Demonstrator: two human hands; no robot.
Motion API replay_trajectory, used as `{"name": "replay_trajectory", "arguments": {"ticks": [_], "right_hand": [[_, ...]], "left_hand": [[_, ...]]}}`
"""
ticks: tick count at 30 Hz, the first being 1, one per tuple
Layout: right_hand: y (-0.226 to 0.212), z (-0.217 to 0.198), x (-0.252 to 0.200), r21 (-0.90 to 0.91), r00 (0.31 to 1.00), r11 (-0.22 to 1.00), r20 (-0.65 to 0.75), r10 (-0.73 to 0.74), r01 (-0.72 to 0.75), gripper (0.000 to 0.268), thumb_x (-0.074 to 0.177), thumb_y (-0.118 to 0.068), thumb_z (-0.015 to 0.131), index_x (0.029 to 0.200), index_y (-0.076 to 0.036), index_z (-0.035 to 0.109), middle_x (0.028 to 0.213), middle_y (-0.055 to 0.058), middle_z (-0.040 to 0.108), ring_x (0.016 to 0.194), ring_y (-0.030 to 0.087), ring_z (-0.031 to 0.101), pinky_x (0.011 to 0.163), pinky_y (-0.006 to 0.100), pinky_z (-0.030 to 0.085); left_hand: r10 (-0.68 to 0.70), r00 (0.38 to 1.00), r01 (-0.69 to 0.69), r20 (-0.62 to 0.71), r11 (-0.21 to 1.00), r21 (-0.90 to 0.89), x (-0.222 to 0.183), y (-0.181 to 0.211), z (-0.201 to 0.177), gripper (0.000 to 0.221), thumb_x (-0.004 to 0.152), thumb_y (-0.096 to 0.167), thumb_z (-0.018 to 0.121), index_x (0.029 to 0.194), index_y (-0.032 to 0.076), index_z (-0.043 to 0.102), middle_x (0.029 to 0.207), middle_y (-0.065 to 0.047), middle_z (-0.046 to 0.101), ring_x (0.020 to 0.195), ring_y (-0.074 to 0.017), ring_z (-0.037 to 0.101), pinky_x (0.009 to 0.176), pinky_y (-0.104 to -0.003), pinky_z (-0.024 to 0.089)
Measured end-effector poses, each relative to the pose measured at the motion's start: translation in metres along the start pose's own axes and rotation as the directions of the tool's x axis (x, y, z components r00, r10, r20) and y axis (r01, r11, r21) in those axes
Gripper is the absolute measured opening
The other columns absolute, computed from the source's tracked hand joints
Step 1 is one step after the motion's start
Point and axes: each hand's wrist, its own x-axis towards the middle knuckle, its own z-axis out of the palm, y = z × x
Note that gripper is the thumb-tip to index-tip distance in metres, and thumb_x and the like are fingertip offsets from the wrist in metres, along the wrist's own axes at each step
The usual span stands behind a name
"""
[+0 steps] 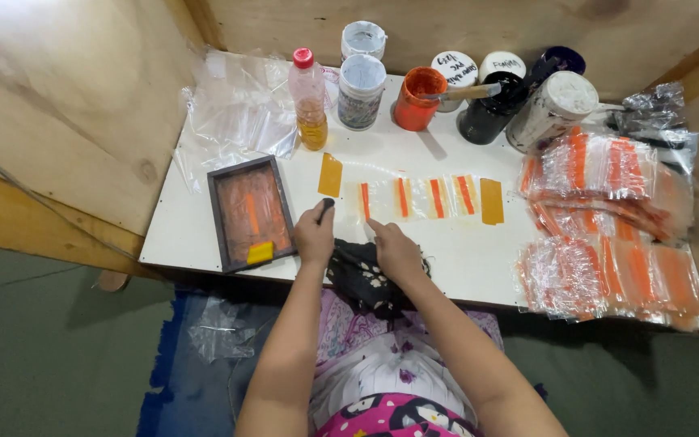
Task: The person is manually processing orange plastic strips by placing them on a surface and rubbing them with a black cloth tool to apply or set a print.
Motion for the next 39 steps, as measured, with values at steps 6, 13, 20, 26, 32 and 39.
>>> {"name": "replay_trajectory", "arguments": {"ticks": [6,13,20,26,32,39], "right_hand": [[-0.021,-0.021,0.013,-0.266,0.938,0.964,0.339,0.072,0.022,0.053,0.106,-0.026,0.029,0.159,-0.036,0.033,0.097,0.013,0.062,0.084,0.039,0.071,0.072,0.054,0.057],[-0.029,-0.032,0.012,-0.337,0.916,0.938,0.396,0.06,0.084,0.054,0.105,-0.023,0.028,0.157,-0.035,0.035,0.105,0.016,0.061,0.093,0.042,0.071,0.078,0.056,0.058],[-0.023,-0.026,0.004,-0.306,0.95,0.946,0.312,-0.003,0.104,0.049,0.105,-0.025,0.033,0.152,-0.034,0.046,0.101,0.015,0.061,0.088,0.041,0.072,0.074,0.054,0.059],[0.029,0.008,0.005,-0.217,0.986,0.972,-0.113,-0.12,0.094,0.037,0.101,-0.027,0.049,0.134,-0.033,0.063,0.09,0.005,0.063,0.085,0.029,0.069,0.074,0.04,0.057],[0.124,-0.005,-0.007,0.006,0.802,0.974,-0.567,0.189,-0.225,0.027,0.098,-0.015,0.056,0.119,-0.02,0.072,0.11,0.004,0.067,0.106,0.028,0.064,0.091,0.041,0.05],[0.174,-0.037,-0.018,0.217,0.781,0.958,-0.558,0.279,-0.187,0.021,0.098,0.004,0.044,0.099,-0.007,0.062,0.118,0.018,0.072,0.114,0.036,0.067,0.106,0.044,0.049]], "left_hand": [[0.459,0.783,-0.62,0.419,0.523,0.586,0.003,0.012,0.0,0.035,0.099,0.009,0.056,0.123,0.029,0.073,0.102,-0.004,0.065,0.078,-0.0218,0.07,0.064,-0.031,0.06],[0.523,0.66,-0.739,0.539,0.325,0.589,0.022,-0.008,0.011,0.034,0.095,0.007,0.059,0.115,0.03,0.073,0.098,-0.004,0.062,0.074,-0.0232,0.065,0.06,-0.033,0.056],[0.495,0.642,-0.76,0.585,0.311,0.571,0.019,-0.012,0.005,0.032,0.092,0.008,0.062,0.113,0.03,0.072,0.112,-0.001,0.063,0.086,-0.0233,0.065,0.066,-0.032,0.055],[0.685,0.534,-0.809,0.496,0.243,0.536,0.008,-0.02,-0.001,0.022,0.092,0.011,0.062,0.101,0.028,0.074,0.111,-0.002,0.072,0.078,-0.0228,0.064,0.057,-0.031,0.052],[0.73,0.528,-0.794,0.434,0.241,0.559,0.004,-0.028,0.001,0.019,0.094,0.012,0.061,0.096,0.027,0.073,0.109,-0.003,0.074,0.075,-0.0223,0.064,0.055,-0.031,0.05],[0.689,0.645,-0.702,0.331,0.362,0.613,0.0,-0.021,-0.002,0.024,0.096,0.013,0.056,0.101,0.027,0.074,0.107,-0.001,0.075,0.082,-0.0197,0.065,0.058,-0.026,0.052]]}}
